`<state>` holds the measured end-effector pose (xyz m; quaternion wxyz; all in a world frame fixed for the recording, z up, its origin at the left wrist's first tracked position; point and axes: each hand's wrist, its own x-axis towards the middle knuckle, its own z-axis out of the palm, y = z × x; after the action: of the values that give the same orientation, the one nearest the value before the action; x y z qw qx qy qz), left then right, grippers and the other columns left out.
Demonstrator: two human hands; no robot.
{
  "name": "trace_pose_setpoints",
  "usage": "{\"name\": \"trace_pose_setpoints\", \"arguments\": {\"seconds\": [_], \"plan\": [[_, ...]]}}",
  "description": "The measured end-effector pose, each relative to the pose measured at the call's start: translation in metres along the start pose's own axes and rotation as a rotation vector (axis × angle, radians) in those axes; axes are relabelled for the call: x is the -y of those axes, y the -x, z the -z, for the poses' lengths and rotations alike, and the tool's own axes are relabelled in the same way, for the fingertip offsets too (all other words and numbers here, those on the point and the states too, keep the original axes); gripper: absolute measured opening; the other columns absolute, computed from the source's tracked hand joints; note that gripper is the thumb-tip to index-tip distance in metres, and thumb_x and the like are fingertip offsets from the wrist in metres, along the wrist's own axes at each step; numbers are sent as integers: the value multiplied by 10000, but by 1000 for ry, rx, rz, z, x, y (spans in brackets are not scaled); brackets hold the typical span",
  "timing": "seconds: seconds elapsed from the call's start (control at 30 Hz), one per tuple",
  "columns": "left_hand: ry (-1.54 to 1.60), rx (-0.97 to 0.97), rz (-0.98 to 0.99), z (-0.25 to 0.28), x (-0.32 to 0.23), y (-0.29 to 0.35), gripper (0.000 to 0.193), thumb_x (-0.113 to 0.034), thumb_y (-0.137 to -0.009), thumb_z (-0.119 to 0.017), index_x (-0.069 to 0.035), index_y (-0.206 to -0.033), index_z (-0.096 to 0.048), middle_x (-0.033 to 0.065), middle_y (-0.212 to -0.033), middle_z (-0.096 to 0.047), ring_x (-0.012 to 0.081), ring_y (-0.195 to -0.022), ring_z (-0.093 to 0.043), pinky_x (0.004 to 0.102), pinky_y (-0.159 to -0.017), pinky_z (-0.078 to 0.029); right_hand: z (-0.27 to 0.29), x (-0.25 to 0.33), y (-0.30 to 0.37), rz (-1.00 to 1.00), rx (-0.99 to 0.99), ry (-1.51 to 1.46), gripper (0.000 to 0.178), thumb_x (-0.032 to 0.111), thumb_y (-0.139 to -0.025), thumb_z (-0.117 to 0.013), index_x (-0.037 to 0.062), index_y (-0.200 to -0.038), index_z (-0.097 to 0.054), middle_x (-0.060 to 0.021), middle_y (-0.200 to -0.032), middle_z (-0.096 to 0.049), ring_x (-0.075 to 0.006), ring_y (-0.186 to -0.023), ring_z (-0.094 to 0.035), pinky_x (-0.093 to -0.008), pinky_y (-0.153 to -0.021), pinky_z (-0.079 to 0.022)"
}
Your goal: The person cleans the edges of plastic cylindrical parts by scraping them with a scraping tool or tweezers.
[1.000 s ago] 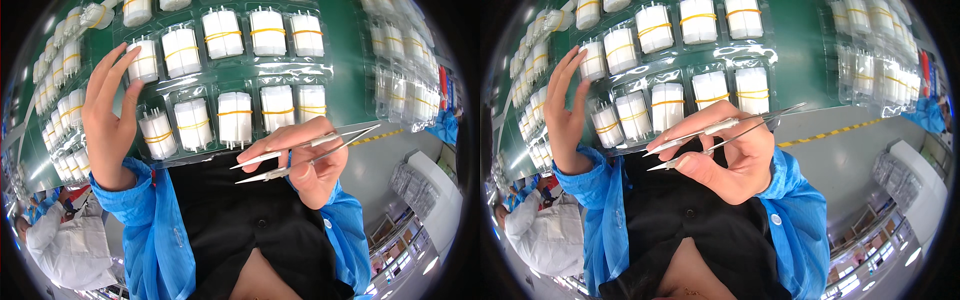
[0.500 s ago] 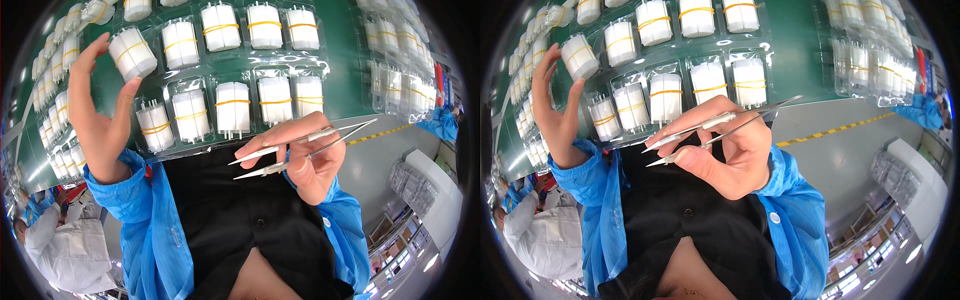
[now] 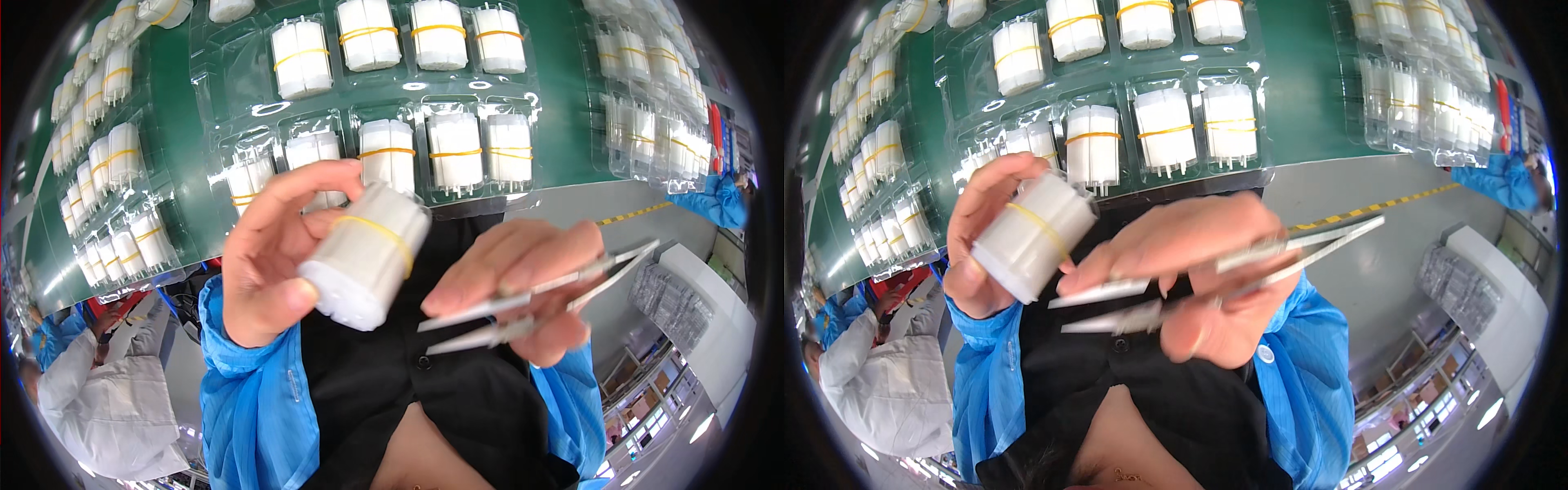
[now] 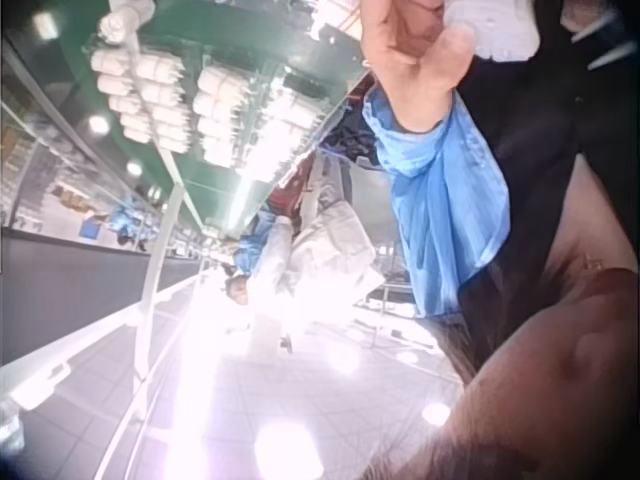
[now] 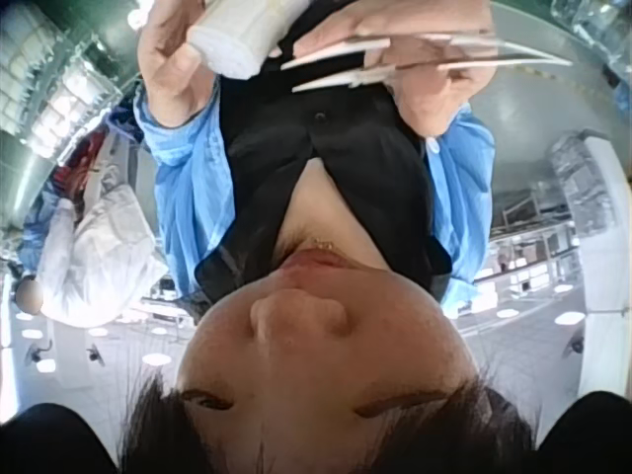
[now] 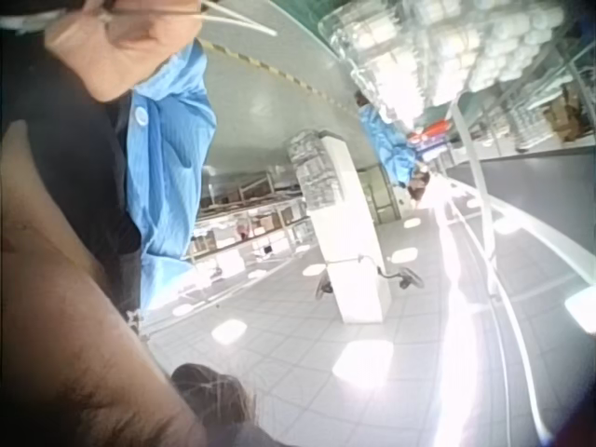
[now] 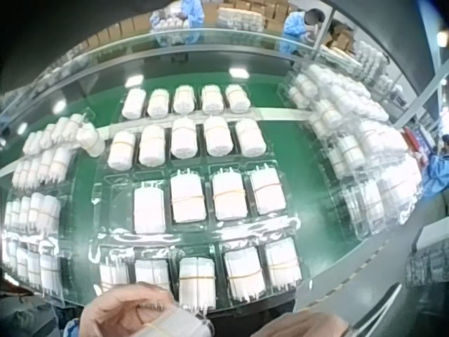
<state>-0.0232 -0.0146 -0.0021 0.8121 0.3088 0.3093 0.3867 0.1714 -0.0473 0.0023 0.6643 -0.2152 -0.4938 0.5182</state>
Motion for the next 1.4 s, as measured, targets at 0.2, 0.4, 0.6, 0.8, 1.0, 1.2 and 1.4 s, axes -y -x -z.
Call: {"name": "trace_pose_setpoints", "arguments": {"seconds": [0.2, 0.4, 0.6, 0.8, 1.0, 1.2, 1.4], "plan": [[-71, 106, -20, -1, 7, -4, 615, -262, -839, -608, 79, -1294, -375, 195, -1246, -429, 295, -1104, -529, 373, -895, -442, 6, -7, -5, 40, 264, -48, 426, 310, -883, -575, -92, -971, -466, -319, -805, -611, -366, -664, -664, -394, -533, -574], [-241, 368, -148, 7, 8, -7, 507, -170, -880, -520, 88, -1297, -394, 248, -1353, -381, 310, -1262, -384, 392, -1019, -316, 1, -2, -6, -21, 203, 6, 431, 325, -886, -573, -86, -964, -468, -316, -775, -612, -326, -626, -664, -335, -507, -561], [-656, 265, -334, 0, 5, -1, 731, -191, -649, -811, 88, -1226, -460, 272, -1181, -531, 303, -1064, -569, 364, -881, -446, -25, 5, 7, -63, -203, 116, 448, 397, -906, -505, -45, -909, -432, -272, -725, -609, -238, -563, -649, -252, -431, -520], [-1009, 164, -665, -2, 0, -2, 568, -192, -555, -865, 64, -981, -590, 164, -783, -625, 266, -624, -643, 299, -531, -518, -10, 10, 4, -181, -27, 212, 461, 410, -917, -461, -45, -965, -404, -321, -835, -601, -241, -603, -657, -252, -469, -533], [-992, 81, -670, -9, 1, -6, 481, -204, -505, -868, 31, -810, -579, 102, -663, -555, 214, -534, -523, 276, -440, -383, -5, 6, 2, -89, 26, 289, 458, 387, -920, -474, -61, -984, -406, -323, -810, -607, -249, -607, -660, -289, -506, -553], [-966, 96, -640, -6, 7, -7, 422, -127, -519, -827, 15, -798, -545, 93, -658, -516, 202, -541, -494, 254, -472, -366, -5, 4, -1, -76, 20, 330, 426, 368, -911, -517, -49, -944, -437, -285, -756, -623, -244, -567, -650, -279, -494, -537], [-596, 47, -321, -18, 16, 4, 404, -86, -555, -791, -26, -785, -465, 73, -669, -526, 165, -502, -494, 236, -462, -364, -1, 6, -8, 13, 247, 323, 446, 376, -863, -589, -43, -905, -443, -257, -726, -628, -287, -569, -655, -347, -506, -558]]}}
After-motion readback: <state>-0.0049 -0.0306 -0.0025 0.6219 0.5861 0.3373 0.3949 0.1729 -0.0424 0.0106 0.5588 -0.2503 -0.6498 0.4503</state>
